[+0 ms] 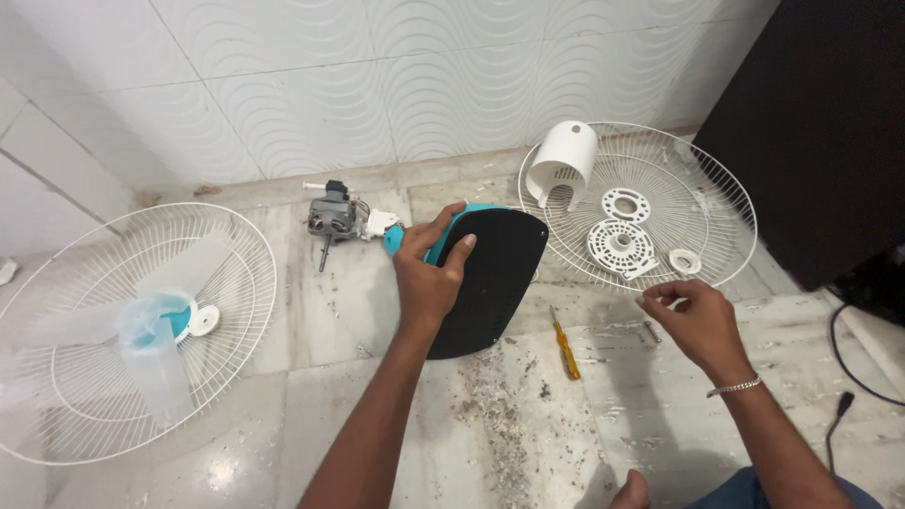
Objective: The person assembles a disassembled electric fan by securing the base with a screwdriver. They tighten screws on the black base plate while other fan components lie nearby on the floor.
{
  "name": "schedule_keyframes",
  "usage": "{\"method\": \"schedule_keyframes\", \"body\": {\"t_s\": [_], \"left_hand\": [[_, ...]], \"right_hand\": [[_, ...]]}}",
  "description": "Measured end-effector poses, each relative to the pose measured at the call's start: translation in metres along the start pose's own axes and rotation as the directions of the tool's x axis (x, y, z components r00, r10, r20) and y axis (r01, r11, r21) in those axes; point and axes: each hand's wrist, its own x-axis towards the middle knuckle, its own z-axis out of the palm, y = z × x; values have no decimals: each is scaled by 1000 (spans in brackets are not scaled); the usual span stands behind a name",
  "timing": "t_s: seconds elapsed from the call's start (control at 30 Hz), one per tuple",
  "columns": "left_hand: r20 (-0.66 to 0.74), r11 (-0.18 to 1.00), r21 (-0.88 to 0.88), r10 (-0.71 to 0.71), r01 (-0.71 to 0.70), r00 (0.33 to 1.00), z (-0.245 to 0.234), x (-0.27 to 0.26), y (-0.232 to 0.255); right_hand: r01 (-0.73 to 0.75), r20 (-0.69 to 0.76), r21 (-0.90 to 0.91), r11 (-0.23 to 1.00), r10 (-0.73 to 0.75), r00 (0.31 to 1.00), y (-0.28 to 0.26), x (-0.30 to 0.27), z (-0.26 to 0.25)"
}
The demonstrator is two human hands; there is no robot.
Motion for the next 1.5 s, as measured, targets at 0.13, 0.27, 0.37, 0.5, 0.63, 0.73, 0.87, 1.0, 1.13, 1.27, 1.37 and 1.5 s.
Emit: {"method": "schedule_keyframes", "body": {"t_s": [0.13,0.27,0.37,0.5,0.63,0.73,0.87,1.0,1.13,1.27,1.37,1.5], "left_hand": [[-3,1000,-2,21,-21,1000,1,0,0],[-3,1000,-2,22,-22,1000,0,-1,1],[0,1000,-14,26,-26,1000,-1,-2,3],[2,996,-87,-12,12,1000,-7,-8,3],[4,991,-128,-51,51,999,-19,-17,0],[6,991,-130,-3,4,1000,-26,-23,-1],[37,992,-41,122,-120,992,-36,-28,1],[121,998,54,25,-32,992,-51,-33,9],[177,979,189,40,-74,983,-67,-33,24],[226,904,413,19,-114,974,-78,-30,37],[304,739,643,-9,-198,953,-79,-24,45],[370,542,718,236,-437,899,-66,-8,54]], "right_hand": [[93,47,10,996,-93,995,-25,-5,10],[196,125,-10,981,-193,973,-40,-8,32],[186,217,-24,982,-177,960,-45,-10,47],[153,379,-116,981,-98,920,-38,-7,64],[81,492,-168,983,12,871,-23,-3,79],[116,519,-167,979,-12,854,-14,-5,93],[116,497,-199,973,-1,868,-8,-7,109],[137,487,-147,980,-49,872,-6,-6,113],[124,462,-113,986,-58,885,-16,-4,101],[47,373,10,999,-47,927,-39,-3,77],[24,317,205,979,-89,944,-60,-11,64],[109,238,384,917,-212,948,-84,-19,56]]}}
